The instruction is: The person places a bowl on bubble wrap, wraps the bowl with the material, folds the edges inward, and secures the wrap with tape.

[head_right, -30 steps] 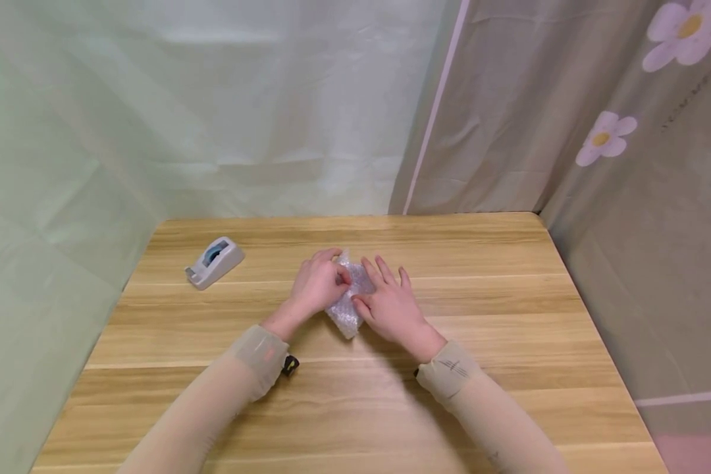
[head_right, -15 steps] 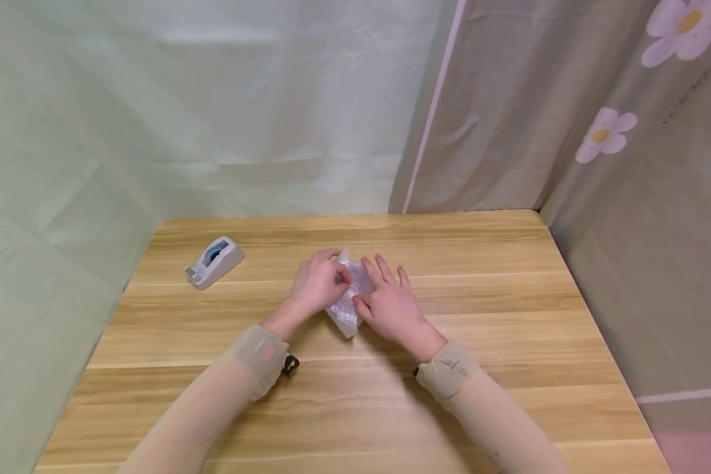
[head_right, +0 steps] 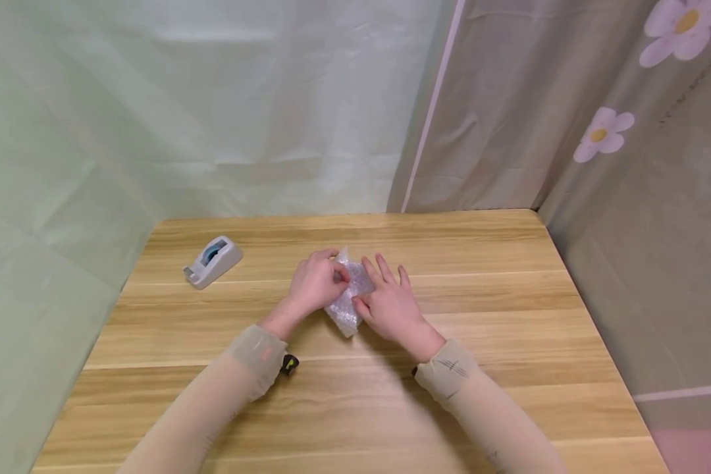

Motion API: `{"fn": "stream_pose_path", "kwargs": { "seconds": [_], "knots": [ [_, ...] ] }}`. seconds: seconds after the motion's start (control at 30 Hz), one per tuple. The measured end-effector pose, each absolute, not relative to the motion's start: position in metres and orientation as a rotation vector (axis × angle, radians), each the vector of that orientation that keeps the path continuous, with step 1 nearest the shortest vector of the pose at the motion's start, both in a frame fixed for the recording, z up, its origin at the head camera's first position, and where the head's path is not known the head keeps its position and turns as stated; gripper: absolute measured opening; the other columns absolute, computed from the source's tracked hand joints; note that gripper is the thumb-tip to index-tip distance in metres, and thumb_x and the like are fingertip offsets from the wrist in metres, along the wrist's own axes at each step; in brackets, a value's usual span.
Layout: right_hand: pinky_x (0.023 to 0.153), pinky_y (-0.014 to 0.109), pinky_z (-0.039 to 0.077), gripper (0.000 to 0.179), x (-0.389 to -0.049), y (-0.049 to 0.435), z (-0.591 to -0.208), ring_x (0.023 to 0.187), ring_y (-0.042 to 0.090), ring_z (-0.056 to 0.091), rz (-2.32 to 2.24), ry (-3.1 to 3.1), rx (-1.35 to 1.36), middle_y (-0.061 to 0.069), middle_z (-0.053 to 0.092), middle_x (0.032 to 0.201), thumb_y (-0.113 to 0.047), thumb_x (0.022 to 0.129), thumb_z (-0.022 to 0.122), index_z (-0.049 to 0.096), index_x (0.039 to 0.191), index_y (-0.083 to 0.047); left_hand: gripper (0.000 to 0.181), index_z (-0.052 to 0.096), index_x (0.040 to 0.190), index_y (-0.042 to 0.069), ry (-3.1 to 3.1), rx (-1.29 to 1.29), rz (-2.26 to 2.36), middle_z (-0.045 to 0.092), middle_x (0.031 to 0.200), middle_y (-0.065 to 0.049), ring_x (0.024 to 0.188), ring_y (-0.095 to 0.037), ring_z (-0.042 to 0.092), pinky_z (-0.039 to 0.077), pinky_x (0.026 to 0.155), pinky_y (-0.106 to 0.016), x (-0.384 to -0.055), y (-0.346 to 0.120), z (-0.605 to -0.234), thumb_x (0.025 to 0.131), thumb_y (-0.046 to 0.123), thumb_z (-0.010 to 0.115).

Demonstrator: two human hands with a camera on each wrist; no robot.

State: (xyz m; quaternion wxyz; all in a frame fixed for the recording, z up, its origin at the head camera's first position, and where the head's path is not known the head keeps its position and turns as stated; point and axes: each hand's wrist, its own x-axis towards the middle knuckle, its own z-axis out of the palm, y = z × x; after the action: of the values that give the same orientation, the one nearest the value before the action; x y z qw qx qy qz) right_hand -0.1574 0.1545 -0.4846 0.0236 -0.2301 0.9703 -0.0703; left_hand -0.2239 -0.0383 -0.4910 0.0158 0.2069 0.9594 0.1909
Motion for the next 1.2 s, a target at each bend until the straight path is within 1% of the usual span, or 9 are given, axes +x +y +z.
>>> {"fn": "stream_pose_path", "kwargs": {
  "seconds": [0.23, 0.47, 0.63, 0.87, 1.2],
  "knots": [
    [0.121, 0.075, 0.023, 0.039, -0.158, 0.154, -0.486, 0.163, 0.042, 0.013, -0.223, 3.012, -0.719, 0.013, 0.027, 0.175, -0.044, 0.112, 0.053, 0.087, 0.111, -0.024, 0.006, 0.086, 0.094, 0.022, 2.957, 0.631, 0.643, 0.063, 0.149, -0.015, 0.138, -0.037, 0.057, 0.052, 0.104, -0.060, -0.222, -0.040, -0.489, 0.092, 0.018, 0.081],
    [0.121, 0.075, 0.023, 0.038, -0.157, 0.154, -0.486, 0.163, 0.042, 0.012, -0.234, 3.011, -0.721, 0.014, 0.026, 0.175, -0.044, 0.112, 0.054, 0.087, 0.112, -0.024, 0.009, 0.084, 0.099, 0.021, 2.937, 0.634, 0.701, 0.057, 0.156, -0.015, 0.143, -0.039, 0.052, 0.045, 0.112, -0.064, -0.222, -0.043, -0.490, 0.093, 0.017, 0.079],
    [0.121, 0.075, 0.023, 0.038, -0.157, 0.154, -0.485, 0.163, 0.042, 0.013, -0.241, 3.012, -0.723, 0.014, 0.027, 0.175, -0.043, 0.112, 0.054, 0.087, 0.111, -0.023, 0.009, 0.083, 0.100, 0.018, 2.950, 0.651, 0.772, 0.056, 0.157, -0.015, 0.144, -0.039, 0.051, 0.045, 0.114, -0.061, -0.221, -0.046, -0.487, 0.093, 0.016, 0.077],
    [0.121, 0.075, 0.024, 0.038, -0.157, 0.153, -0.483, 0.162, 0.042, 0.015, -0.248, 3.011, -0.727, 0.015, 0.028, 0.174, -0.042, 0.112, 0.054, 0.087, 0.111, -0.021, 0.011, 0.081, 0.100, 0.014, 2.981, 0.680, 0.854, 0.058, 0.153, -0.016, 0.141, -0.039, 0.054, 0.046, 0.113, -0.060, -0.220, -0.051, -0.486, 0.093, 0.016, 0.074],
    [0.120, 0.075, 0.025, 0.041, -0.157, 0.153, -0.484, 0.162, 0.043, 0.015, -0.219, 3.013, -0.734, 0.016, 0.029, 0.174, -0.044, 0.112, 0.052, 0.087, 0.107, -0.023, 0.013, 0.079, 0.105, 0.012, 2.991, 0.664, 0.992, 0.061, 0.150, -0.016, 0.139, -0.038, 0.056, 0.045, 0.115, -0.057, -0.217, -0.066, -0.487, 0.095, 0.019, 0.075]
  ]
}}
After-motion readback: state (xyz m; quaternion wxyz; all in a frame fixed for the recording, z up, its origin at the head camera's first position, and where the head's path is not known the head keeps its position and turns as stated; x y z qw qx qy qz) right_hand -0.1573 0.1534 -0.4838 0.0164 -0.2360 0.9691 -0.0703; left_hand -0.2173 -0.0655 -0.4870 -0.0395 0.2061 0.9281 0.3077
